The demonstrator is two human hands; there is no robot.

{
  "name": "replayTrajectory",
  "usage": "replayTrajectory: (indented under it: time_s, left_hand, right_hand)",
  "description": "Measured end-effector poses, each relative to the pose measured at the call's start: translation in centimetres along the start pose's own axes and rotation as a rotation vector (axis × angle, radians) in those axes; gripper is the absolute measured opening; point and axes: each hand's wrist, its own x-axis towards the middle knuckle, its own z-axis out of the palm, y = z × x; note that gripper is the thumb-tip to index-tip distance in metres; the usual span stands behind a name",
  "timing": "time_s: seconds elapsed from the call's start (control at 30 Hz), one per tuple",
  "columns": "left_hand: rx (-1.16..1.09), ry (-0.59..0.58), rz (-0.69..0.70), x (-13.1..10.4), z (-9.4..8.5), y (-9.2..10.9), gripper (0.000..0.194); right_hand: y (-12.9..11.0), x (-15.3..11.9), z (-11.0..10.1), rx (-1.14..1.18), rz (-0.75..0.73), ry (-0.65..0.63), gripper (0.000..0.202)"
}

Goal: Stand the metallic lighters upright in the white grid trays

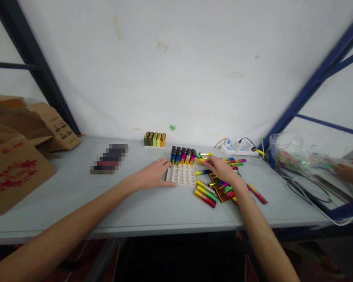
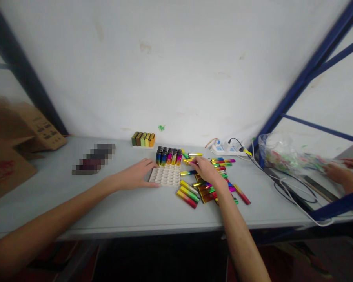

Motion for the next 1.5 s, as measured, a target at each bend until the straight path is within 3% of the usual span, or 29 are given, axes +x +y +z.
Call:
replayTrajectory:
  time_s: [0.17, 0.4, 0.67, 0.9, 1.1, 1.17, 1.33, 1.5]
  left_hand:
    - [0.004, -0.011, -0.005, 0.0, 0.0, 0.0, 0.075]
    - [0.005, -0.005, -0.010, -0.1, -0.3, 0.2, 0.075]
    - [0.005, -0.008, -0.006, 0.0, -0.5, 0.2, 0.073]
    - [0.021, 0.002, -0.001, 0.0, -0.2, 0.2, 0.071]
    - [0.022, -0.015, 0.000, 0.0, 0.0, 0.1, 0.073]
    - [0.027, -0.007, 0.003, 0.0, 0.0, 0.1, 0.073]
    - [0.019, -0.010, -0.005, 0.0, -0.1, 0.0, 0.074]
    - [0.014, -0.013, -0.001, 0.0, -0.1, 0.1, 0.074]
  right_hand:
    - [-0.9, -0.1, -1.9, 0.320, 0.116, 0.161, 0.040]
    - [-3.2, -0.2, -3.4, 0.762, 0.130, 0.383, 0.046]
    - [-7.9, -0.6, -2.8, 1.044, 0.029, 0.262, 0.038]
    - [-9.2, 0.4, 0.1, 1.120, 0.099, 0.159, 0.053]
    - [-8.9, 0.4, 0.9, 0.806, 0.173, 0.298, 0.069]
    - [-9.1, 0.3, 0.8, 0.824, 0.208, 0.296, 0.072]
    - [-9.5, 0.5, 0.9, 1.016, 0.385, 0.204, 0.068]
    - [-9.0, 0.6, 1.1, 0.868, 0.373, 0.254, 0.055]
